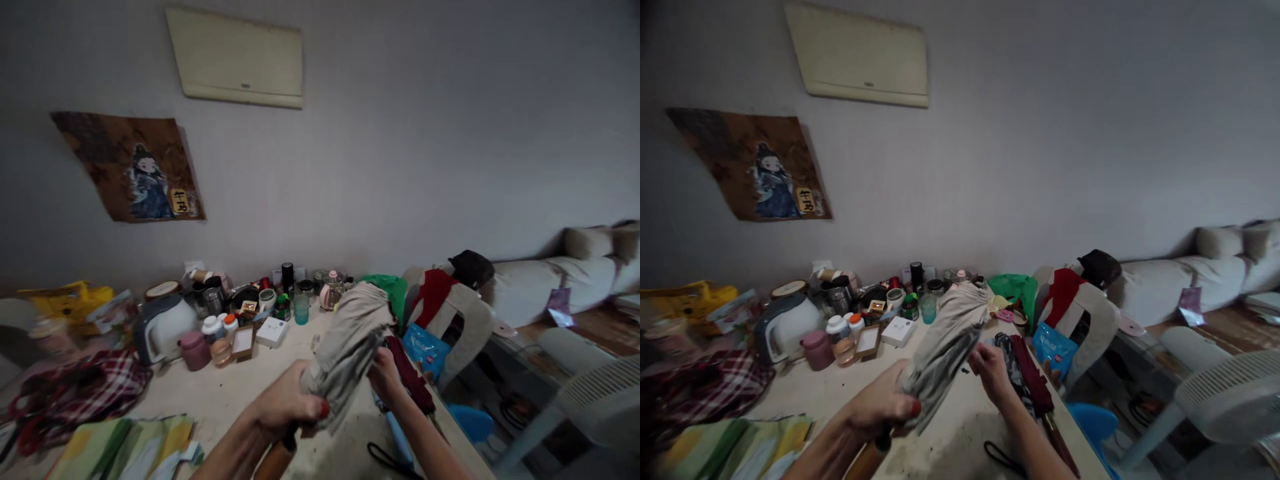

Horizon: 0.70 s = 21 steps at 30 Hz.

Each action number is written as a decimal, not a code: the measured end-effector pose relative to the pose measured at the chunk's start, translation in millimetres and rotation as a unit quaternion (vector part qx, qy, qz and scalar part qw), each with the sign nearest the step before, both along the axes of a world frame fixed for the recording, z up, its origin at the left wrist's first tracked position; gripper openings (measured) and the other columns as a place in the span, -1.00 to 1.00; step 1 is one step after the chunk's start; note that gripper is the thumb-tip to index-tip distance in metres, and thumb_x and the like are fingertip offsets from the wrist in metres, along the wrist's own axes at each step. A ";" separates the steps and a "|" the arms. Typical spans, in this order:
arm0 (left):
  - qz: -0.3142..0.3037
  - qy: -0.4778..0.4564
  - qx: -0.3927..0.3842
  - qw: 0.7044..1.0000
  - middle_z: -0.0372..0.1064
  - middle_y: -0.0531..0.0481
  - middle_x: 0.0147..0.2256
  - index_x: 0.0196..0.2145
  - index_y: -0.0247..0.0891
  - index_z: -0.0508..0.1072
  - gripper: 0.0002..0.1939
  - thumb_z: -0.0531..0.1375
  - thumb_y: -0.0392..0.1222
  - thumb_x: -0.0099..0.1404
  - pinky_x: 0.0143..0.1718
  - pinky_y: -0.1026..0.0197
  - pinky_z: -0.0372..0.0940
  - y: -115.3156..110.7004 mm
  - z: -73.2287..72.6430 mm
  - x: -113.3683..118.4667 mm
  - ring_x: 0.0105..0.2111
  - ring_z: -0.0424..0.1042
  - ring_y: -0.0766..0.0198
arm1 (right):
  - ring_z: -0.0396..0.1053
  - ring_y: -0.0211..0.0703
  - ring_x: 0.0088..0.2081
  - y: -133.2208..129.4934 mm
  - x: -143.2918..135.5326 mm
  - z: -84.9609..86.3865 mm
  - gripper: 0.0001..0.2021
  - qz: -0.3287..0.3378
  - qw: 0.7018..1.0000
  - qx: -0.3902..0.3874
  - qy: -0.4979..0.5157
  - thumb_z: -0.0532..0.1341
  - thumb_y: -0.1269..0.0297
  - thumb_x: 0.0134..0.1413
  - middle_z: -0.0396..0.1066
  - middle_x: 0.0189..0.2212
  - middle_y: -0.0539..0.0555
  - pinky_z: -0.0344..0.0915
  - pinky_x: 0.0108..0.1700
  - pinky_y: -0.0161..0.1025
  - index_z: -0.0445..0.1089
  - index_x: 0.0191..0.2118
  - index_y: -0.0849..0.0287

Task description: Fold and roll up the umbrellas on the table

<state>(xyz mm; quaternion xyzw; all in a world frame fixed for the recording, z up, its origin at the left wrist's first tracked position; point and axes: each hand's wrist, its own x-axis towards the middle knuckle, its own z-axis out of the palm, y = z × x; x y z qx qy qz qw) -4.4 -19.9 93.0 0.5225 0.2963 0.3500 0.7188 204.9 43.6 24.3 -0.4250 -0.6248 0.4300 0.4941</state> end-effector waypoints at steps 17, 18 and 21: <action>0.306 0.306 0.241 0.869 0.47 -0.11 -0.28 -0.20 -0.30 0.34 -0.68 0.20 -0.27 0.03 -0.25 0.18 0.28 32.2 -30.9 16.9 -0.28 0.44 0.12 | 0.12 -0.32 -0.59 -35.2 -35.5 47.3 -0.64 0.012 0.987 0.100 -0.123 0.09 0.16 0.15 0.17 -0.69 -0.04 0.02 -0.49 -0.34 0.16 -0.62 0.17; 0.309 0.307 0.243 0.867 0.47 -0.11 -0.28 -0.19 -0.29 0.33 -0.68 0.21 -0.24 0.05 -0.26 0.18 0.28 31.4 -30.6 18.7 -0.28 0.45 0.11 | 0.13 -0.32 -0.58 -34.8 -36.9 47.0 -0.65 0.009 0.986 0.106 -0.130 0.09 0.17 0.15 0.19 -0.68 -0.04 0.03 -0.48 -0.34 0.17 -0.61 0.18; 0.319 0.313 0.254 0.858 0.47 -0.11 -0.28 -0.14 -0.27 0.29 -0.65 0.22 -0.19 0.10 -0.28 0.18 0.27 29.1 -30.5 22.4 -0.29 0.46 0.10 | 0.18 -0.31 -0.54 -34.4 -38.6 47.2 -0.67 0.011 0.978 0.121 -0.171 0.05 0.21 0.20 0.24 -0.63 -0.03 0.05 -0.42 -0.34 0.20 -0.57 0.19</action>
